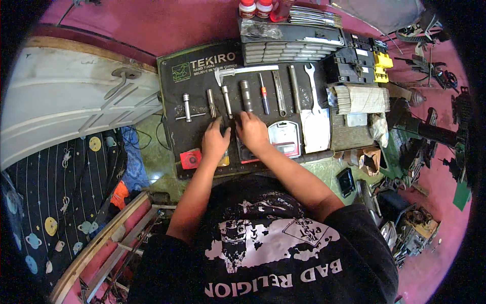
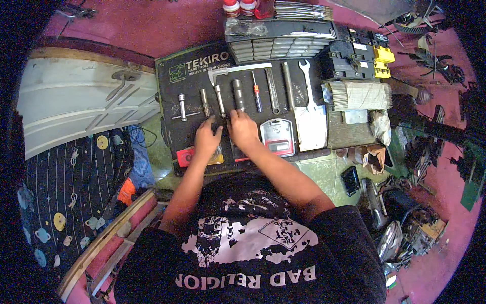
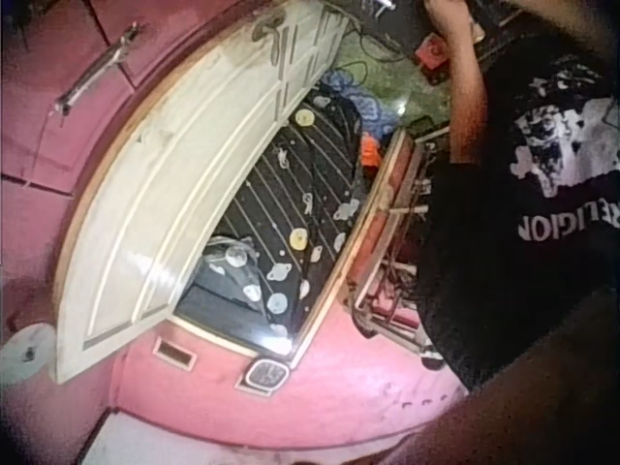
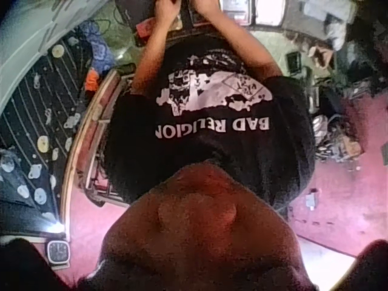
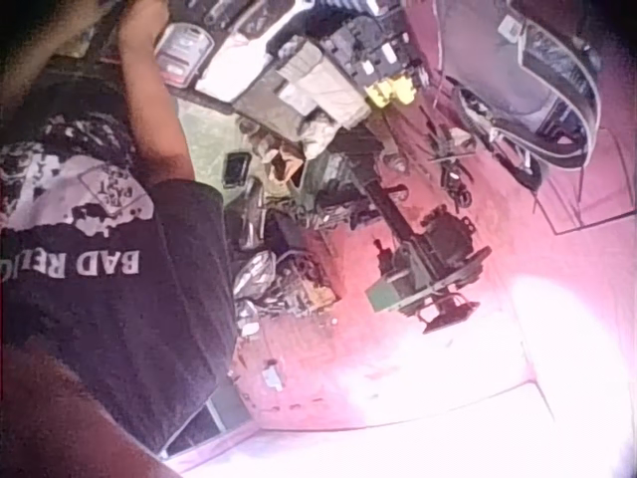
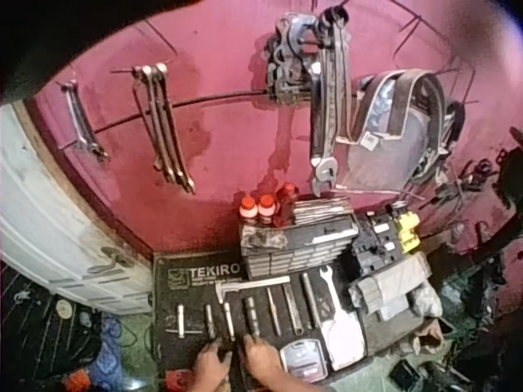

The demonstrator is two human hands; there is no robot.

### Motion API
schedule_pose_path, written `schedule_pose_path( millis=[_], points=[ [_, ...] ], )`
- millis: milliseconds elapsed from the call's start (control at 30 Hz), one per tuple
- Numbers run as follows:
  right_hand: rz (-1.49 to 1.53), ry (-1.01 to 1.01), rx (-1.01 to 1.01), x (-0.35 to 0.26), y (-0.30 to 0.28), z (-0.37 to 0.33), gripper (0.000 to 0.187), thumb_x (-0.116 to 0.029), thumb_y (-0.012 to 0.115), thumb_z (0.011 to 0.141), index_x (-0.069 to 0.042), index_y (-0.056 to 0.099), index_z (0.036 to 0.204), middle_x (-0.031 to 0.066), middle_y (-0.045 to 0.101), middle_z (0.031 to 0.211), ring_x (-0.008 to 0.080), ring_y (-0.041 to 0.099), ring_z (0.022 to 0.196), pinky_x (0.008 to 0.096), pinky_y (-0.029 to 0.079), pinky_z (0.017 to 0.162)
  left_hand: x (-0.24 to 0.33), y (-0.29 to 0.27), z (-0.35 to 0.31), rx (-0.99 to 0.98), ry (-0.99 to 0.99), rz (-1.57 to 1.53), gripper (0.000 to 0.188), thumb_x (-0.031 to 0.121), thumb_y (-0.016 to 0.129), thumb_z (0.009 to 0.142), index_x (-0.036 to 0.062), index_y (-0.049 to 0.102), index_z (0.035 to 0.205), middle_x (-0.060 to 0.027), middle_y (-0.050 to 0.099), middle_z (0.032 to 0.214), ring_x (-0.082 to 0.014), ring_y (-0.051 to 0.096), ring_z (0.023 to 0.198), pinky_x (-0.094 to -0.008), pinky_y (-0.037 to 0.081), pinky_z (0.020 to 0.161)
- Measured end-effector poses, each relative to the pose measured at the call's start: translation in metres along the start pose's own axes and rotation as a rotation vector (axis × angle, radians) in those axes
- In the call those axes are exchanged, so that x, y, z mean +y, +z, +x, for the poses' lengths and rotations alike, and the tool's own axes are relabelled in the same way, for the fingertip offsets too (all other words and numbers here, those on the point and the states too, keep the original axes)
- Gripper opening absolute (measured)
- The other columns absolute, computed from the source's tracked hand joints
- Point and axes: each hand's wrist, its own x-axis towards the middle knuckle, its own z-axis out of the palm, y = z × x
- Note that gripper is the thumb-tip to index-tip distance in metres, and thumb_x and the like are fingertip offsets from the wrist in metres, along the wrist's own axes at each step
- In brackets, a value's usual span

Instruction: The person organizes various tools on a workbench, including a screwdriver, caliper, wrench, and metal cylinders. They pick up and place down items repeatedly, arranging them in a specific order on the surface.

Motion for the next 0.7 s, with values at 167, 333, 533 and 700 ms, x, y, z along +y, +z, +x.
schedule_pose_path(
  millis=[167, 333, 533, 700],
  points=[
    [-0.022, 0.063, -0.138, -0.005, 0.013, 0.003, 0.027, -0.013, 0.067, 0.089, -0.003, 0.060, 0.113, 0.0210, 0.069, 0.107, 0.0371, 0.071, 0.097, 0.0474, 0.060, 0.082, 0.007, 0.005, 0.011, -0.040, 0.000, -0.056, 0.051, 0.014, 0.068, 0.091, -0.0053, 0.058, 0.137, -0.0309, 0.066, 0.123, -0.0472, 0.065, 0.111, -0.0496, 0.052, 0.098],
    [-0.037, 0.042, -0.005, -0.007, 0.036, 0.008, 0.029, -0.011, 0.062, 0.092, -0.003, 0.061, 0.119, 0.0208, 0.071, 0.104, 0.0386, 0.072, 0.093, 0.0476, 0.060, 0.080, 0.010, 0.002, 0.024, -0.073, 0.033, -0.041, 0.050, 0.008, 0.061, 0.093, -0.0062, 0.055, 0.140, -0.0335, 0.064, 0.121, -0.0496, 0.063, 0.112, -0.0512, 0.052, 0.098],
    [-0.024, 0.125, 0.004, -0.011, 0.045, 0.015, 0.026, -0.006, 0.060, 0.091, -0.003, 0.060, 0.116, 0.0226, 0.071, 0.102, 0.0408, 0.072, 0.092, 0.0493, 0.060, 0.078, 0.003, 0.006, 0.038, -0.141, 0.119, -0.031, 0.050, 0.001, 0.051, 0.091, -0.0083, 0.054, 0.140, -0.0319, 0.062, 0.122, -0.0492, 0.063, 0.110, -0.0513, 0.052, 0.096],
    [-0.041, 0.108, 0.019, -0.004, 0.053, 0.015, 0.026, -0.004, 0.062, 0.089, -0.003, 0.060, 0.115, 0.0232, 0.070, 0.100, 0.0405, 0.072, 0.090, 0.0492, 0.060, 0.076, 0.001, 0.003, 0.036, -0.104, 0.146, -0.056, 0.045, 0.000, 0.051, 0.091, -0.0073, 0.060, 0.134, -0.0292, 0.065, 0.122, -0.0471, 0.064, 0.109, -0.0492, 0.053, 0.097]
  ],
)
